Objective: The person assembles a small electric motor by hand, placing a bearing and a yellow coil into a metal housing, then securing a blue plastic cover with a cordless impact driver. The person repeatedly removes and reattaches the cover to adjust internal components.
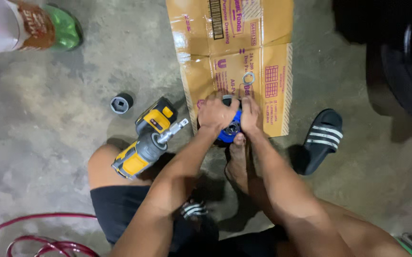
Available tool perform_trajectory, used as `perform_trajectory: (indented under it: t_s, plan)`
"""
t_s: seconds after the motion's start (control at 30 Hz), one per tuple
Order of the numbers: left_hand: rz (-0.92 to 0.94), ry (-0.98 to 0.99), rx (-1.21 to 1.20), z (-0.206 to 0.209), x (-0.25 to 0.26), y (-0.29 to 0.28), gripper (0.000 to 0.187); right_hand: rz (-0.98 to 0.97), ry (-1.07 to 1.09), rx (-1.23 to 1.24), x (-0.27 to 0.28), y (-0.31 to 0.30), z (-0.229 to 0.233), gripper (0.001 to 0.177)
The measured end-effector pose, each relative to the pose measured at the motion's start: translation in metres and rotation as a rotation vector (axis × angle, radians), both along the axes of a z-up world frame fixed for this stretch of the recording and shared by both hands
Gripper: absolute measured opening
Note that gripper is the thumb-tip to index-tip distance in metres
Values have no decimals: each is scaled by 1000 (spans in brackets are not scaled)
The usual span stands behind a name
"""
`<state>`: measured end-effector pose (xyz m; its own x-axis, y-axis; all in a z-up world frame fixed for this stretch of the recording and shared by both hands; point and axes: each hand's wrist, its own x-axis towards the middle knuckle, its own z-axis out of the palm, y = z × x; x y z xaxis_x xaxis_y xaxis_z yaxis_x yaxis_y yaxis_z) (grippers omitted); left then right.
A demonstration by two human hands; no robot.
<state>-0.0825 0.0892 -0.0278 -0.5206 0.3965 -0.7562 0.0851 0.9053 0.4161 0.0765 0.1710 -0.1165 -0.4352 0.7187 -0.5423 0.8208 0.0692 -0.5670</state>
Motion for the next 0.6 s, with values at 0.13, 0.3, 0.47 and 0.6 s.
perform_trajectory:
  t_s: [0.13,0.3,0.47,0.6]
  plan:
    - [-145,-52,26,11,-14,-1,85,-39,-34,-79,-19,11,36,35]
    - [-240,60,161,-6,-6,2,80,255,22,342,-50,37,84,36]
    - [-208,166,265,-33,6,5,87,503,12,348,-77,58,74,50]
    - [-229,225,224,-51,21,5,67,584,-2,296,-61,58,65,45]
